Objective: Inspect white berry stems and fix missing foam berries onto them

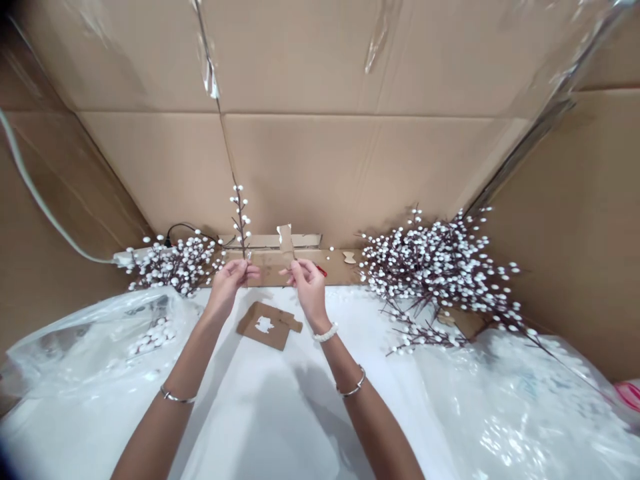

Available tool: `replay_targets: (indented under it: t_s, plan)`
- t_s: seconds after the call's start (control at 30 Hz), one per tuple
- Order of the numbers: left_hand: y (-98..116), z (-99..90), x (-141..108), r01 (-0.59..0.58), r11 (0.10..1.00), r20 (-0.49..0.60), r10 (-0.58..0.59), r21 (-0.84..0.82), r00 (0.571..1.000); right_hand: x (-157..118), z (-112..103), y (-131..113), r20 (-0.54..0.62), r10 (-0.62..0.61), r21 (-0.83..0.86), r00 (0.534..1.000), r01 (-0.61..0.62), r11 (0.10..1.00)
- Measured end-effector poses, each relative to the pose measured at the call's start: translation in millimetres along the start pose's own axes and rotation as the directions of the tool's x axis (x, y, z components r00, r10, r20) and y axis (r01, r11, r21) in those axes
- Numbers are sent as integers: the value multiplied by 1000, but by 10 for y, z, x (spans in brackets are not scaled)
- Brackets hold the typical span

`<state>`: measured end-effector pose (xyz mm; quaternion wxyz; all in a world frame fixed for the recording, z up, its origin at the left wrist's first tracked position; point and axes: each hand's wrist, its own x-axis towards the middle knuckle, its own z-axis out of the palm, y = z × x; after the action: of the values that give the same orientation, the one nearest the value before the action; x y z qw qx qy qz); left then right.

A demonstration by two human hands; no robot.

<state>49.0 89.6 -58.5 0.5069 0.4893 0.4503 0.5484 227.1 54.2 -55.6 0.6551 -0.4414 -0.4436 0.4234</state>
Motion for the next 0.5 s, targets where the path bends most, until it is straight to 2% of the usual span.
replay_targets:
  t_s: [0.1, 0.2, 0.5]
  plan:
    - [285, 145, 17, -55, 998, 22, 56, -41, 998, 71, 212, -191, -34, -118, -3, 992, 118, 993]
    - [474, 259, -42, -88, 992, 33, 92, -91, 995, 88, 357, -284, -43, -172, -9, 984, 171, 985]
    - [703, 388, -219, -77, 975, 45, 88, -208, 995, 124, 503, -203, -47, -342, -136, 938, 333, 933]
